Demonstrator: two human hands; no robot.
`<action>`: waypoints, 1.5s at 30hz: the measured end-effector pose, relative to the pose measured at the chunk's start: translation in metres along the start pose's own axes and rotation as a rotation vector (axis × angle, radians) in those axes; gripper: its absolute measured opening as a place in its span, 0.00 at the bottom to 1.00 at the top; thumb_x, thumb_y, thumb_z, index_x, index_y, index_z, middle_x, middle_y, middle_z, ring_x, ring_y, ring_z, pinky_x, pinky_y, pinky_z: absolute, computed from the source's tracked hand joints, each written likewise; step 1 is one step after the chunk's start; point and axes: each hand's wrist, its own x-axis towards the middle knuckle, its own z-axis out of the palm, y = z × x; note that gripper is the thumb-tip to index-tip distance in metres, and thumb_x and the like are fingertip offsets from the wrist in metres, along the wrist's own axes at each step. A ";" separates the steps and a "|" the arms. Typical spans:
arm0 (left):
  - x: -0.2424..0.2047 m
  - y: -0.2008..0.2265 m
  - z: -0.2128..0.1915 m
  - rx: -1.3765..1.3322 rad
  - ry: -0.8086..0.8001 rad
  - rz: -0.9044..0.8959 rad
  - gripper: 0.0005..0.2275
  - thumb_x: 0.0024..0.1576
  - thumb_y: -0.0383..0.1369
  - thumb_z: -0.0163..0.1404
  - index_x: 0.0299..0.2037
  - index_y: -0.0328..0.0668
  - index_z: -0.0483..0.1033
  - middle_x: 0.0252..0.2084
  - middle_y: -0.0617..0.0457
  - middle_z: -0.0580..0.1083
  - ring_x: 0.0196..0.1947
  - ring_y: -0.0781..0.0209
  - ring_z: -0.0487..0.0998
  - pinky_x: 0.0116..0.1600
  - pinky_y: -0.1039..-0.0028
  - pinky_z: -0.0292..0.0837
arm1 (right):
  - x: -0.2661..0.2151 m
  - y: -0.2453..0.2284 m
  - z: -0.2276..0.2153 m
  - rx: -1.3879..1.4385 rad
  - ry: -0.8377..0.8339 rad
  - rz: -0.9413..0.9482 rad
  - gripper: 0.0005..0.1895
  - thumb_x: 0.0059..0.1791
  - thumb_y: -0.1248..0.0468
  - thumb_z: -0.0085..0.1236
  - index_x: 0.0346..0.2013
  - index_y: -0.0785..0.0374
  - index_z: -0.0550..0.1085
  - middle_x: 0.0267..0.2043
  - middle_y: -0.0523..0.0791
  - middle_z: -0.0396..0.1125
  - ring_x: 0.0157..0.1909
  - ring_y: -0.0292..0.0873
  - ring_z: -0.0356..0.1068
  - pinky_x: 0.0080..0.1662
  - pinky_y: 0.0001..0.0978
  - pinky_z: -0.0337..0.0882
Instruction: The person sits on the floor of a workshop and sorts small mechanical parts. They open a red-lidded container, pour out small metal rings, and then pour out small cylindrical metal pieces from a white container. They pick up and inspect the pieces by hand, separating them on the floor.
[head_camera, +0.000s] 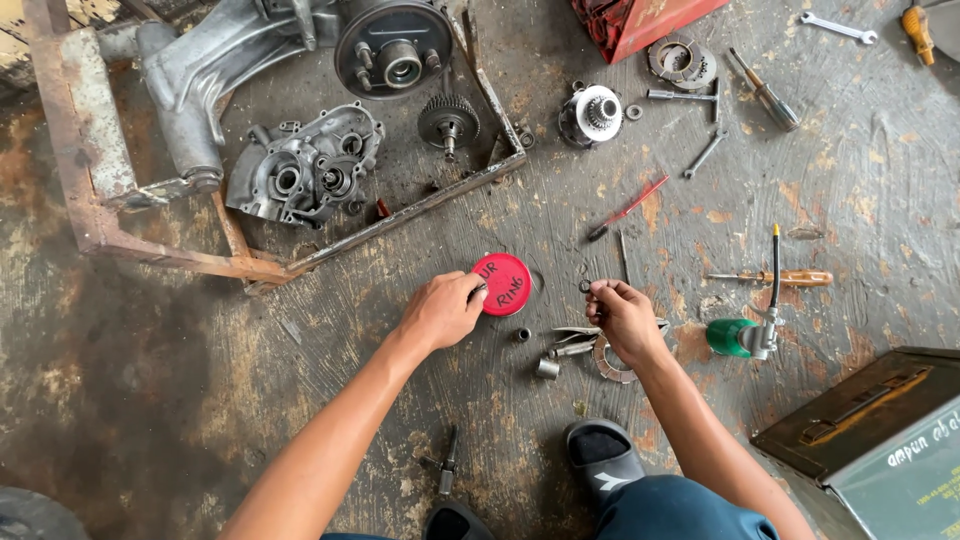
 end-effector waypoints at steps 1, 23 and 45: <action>0.000 0.000 0.000 0.000 0.000 -0.001 0.16 0.62 0.40 0.41 0.52 0.43 0.77 0.46 0.42 0.78 0.49 0.40 0.79 0.49 0.54 0.77 | 0.001 0.000 0.000 0.000 0.000 0.001 0.05 0.52 0.67 0.59 0.40 0.64 0.73 0.31 0.47 0.68 0.27 0.38 0.69 0.32 0.26 0.68; 0.015 -0.012 0.014 0.003 0.000 -0.060 0.16 0.62 0.42 0.38 0.49 0.46 0.76 0.47 0.46 0.78 0.48 0.42 0.80 0.51 0.53 0.77 | 0.038 0.009 0.000 -0.156 0.023 -0.062 0.06 0.53 0.66 0.59 0.40 0.65 0.73 0.32 0.47 0.68 0.28 0.39 0.71 0.31 0.24 0.71; 0.015 -0.047 0.000 -0.163 0.161 -0.179 0.16 0.60 0.41 0.34 0.39 0.37 0.72 0.39 0.35 0.78 0.43 0.32 0.81 0.46 0.48 0.76 | 0.093 -0.034 0.120 -0.631 -0.243 -0.382 0.09 0.53 0.71 0.54 0.46 0.69 0.78 0.32 0.54 0.72 0.30 0.45 0.75 0.37 0.34 0.76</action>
